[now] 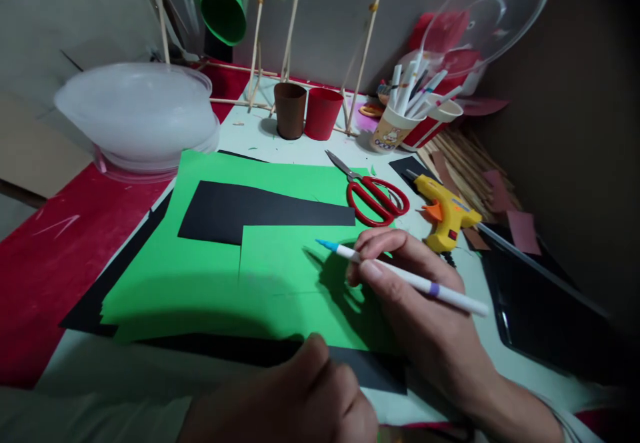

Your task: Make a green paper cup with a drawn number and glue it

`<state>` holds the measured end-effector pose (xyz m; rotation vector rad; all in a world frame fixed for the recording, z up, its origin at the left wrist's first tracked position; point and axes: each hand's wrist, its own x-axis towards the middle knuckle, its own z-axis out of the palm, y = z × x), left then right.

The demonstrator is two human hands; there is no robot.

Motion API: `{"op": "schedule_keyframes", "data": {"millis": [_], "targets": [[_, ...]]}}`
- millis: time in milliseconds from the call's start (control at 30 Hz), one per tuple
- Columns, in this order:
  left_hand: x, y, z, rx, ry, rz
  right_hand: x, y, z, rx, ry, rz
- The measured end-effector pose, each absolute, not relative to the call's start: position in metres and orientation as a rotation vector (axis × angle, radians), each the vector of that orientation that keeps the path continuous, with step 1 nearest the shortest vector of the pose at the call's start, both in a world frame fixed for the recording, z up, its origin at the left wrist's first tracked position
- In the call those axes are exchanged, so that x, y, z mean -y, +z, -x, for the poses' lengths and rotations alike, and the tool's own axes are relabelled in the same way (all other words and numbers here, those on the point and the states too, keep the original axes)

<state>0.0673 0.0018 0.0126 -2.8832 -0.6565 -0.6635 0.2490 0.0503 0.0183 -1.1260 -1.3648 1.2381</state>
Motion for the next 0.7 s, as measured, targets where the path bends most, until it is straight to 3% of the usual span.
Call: {"op": "schedule_keyframes", "data": {"millis": [167, 500, 700], "targets": [[-0.006, 0.019, -0.082, 0.718, -0.44, 2.829, -0.049, 0.026, -0.241, 1.476, 1.218, 1.162], [0.029, -0.001, -0.112, 1.229, -0.525, 2.873, -0.049, 0.021, -0.241, 1.426, 1.276, 1.088], [0.035, -0.014, -0.13, 1.307, -0.352, 2.835, -0.058, 0.018, -0.244, 1.309, 1.299, 1.045]]}}
